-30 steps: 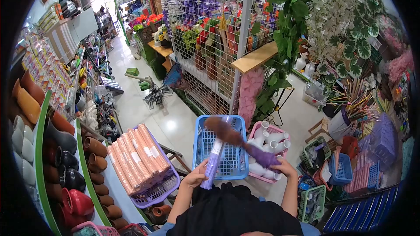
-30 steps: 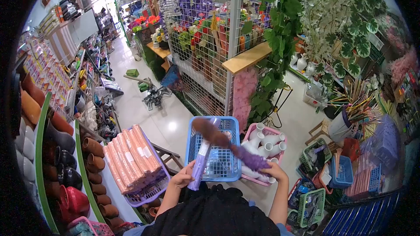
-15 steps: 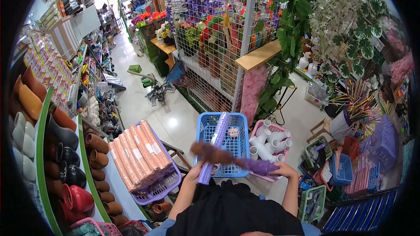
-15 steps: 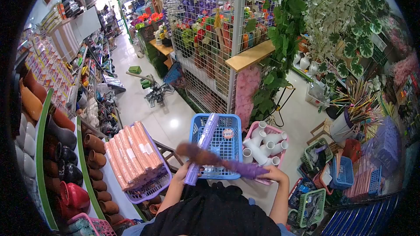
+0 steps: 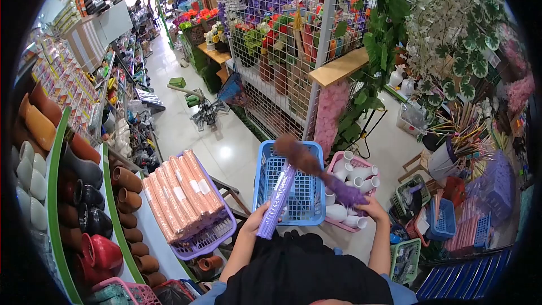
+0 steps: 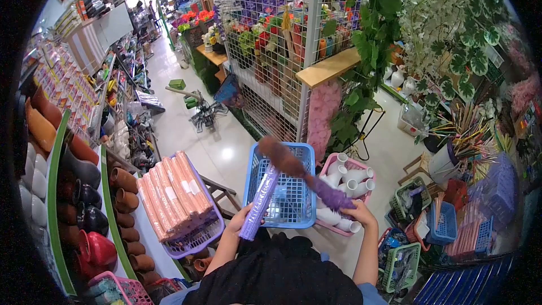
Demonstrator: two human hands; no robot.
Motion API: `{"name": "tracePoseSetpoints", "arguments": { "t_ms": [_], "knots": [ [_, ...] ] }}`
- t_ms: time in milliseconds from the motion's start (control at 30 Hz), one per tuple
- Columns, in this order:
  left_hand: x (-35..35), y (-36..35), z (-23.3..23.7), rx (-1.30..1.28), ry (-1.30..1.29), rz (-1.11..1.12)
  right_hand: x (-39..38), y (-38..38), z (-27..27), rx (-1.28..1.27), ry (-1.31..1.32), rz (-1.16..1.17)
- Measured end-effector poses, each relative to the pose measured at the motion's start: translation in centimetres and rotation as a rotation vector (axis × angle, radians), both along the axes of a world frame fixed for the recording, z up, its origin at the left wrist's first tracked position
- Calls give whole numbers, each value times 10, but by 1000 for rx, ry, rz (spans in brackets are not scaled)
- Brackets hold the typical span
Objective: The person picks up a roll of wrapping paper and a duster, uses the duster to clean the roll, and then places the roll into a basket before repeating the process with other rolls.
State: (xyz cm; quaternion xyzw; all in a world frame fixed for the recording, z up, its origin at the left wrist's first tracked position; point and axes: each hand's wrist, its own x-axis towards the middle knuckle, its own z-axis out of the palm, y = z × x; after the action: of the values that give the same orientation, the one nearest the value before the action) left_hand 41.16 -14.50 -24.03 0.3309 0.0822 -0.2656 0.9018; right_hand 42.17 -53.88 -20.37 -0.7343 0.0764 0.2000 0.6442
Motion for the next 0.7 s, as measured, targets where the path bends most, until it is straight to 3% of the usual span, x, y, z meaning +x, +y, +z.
{"name": "tracePoseSetpoints", "arguments": {
  "t_ms": [67,133,200,267,300,333,400,467,600,700],
  "knots": [
    [-1,0,4,42,29,-12,2,3,-6,55,-31,-15],
    [-3,9,-11,13,20,-30,-3,5,0,-76,48,226],
    [1,15,-39,-14,12,-54,-1,2,-11,-130,26,630],
    [10,15,-64,-491,-43,-163,-1,0,-16,-142,110,640],
    [-5,5,-33,-95,235,334,-1,1,-13,-141,111,637],
    [1,15,-29,19,-1,-54,0,3,-10,-137,14,433],
    [2,3,-7,12,33,33,5,6,-12,-71,-41,42],
    [3,3,-7,-46,-8,5,5,18,-3,-15,-168,-203],
    [-2,3,-8,-287,-15,-32,2,4,-4,-113,-193,-133],
    [-1,-7,22,-130,44,33,-9,0,6,-119,-184,188]
  ]
}}
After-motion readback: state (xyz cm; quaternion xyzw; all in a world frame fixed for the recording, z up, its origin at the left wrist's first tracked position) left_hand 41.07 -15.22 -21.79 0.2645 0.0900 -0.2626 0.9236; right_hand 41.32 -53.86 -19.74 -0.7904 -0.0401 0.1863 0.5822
